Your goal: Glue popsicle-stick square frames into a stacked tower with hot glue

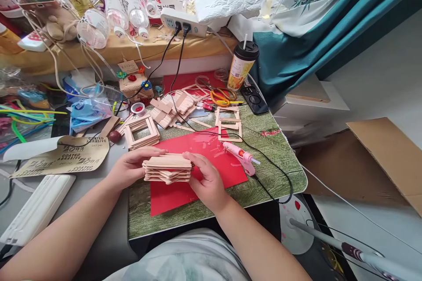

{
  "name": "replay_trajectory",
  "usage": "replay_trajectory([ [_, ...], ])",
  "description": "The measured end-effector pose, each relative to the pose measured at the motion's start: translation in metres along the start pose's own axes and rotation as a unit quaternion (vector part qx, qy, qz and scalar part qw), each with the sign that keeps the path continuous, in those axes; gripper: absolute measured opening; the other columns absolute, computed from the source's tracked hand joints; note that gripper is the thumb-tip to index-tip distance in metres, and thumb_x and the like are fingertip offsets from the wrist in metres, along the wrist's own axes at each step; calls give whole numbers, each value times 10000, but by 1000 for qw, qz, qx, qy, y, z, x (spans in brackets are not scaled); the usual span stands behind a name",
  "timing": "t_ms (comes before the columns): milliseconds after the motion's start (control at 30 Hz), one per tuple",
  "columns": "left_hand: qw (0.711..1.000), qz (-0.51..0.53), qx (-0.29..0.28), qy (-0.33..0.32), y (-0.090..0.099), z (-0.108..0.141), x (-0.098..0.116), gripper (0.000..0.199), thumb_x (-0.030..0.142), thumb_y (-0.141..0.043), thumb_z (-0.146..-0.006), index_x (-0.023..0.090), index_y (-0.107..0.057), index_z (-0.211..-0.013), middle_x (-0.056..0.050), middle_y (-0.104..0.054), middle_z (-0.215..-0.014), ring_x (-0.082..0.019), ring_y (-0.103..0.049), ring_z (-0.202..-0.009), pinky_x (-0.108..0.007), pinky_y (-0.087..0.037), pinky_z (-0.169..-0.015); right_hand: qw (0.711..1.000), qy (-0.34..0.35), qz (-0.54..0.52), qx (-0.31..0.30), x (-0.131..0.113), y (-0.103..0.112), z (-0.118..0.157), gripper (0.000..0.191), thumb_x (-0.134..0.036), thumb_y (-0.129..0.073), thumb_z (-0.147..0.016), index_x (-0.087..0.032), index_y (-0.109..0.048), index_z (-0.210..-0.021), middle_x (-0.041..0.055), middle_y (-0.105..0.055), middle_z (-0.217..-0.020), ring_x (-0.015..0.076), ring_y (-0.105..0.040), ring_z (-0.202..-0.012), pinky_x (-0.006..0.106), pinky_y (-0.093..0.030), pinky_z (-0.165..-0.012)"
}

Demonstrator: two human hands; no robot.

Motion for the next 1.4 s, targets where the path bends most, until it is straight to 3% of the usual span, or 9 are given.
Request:
replay_trajectory([
  [300,1000,23,-8,12,-2,-2,3,496,239,-852,-920,234,-756,-1407,-184,-743,-1410,-311,-705,-1332,-390,-600,-1108,1000,4,7,5,-3,0,0,549,-192,-740,-1023,-442,-654,-1504,36,-730,-1454,261,-672,-1370,488,-539,-1209],
  [500,1000,16,-4,20,-3,-4,5,518,339,-895,-894,227,-772,-1385,-186,-760,-1384,-322,-723,-1298,-385,-607,-1083,1000,14,7,-1,-5,1,-1,527,-199,-737,-1022,-426,-664,-1492,49,-738,-1426,272,-679,-1347,501,-553,-1185],
  [800,1000,-6,-6,16,-4,-4,5,415,221,-866,-909,254,-801,-1318,-148,-777,-1361,-279,-731,-1287,-360,-599,-1107,999,34,33,-5,-12,3,-4,446,-257,-708,-1042,-405,-685,-1462,54,-772,-1371,280,-695,-1319,523,-573,-1161],
  [1200,1000,-10,-16,2,-3,-3,1,361,256,-865,-911,249,-821,-1268,-162,-804,-1275,-306,-757,-1241,-439,-606,-1110,998,40,45,-2,-14,4,-4,419,-212,-709,-1041,-419,-730,-1404,38,-811,-1299,269,-745,-1237,498,-620,-1076],
  [1400,999,-25,-12,-19,-3,-4,5,348,269,-849,-929,256,-816,-1275,-158,-809,-1260,-303,-764,-1231,-451,-605,-1110,997,56,45,-7,-15,4,-3,491,-162,-716,-1025,-437,-713,-1432,32,-801,-1333,275,-736,-1262,518,-601,-1107],
])
Point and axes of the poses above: each hand's wrist, its own z-axis away from the middle knuckle, its own y-axis out of the back of the hand, x = y × z, the point moved 7 cm from there along -z, towards the middle knuckle
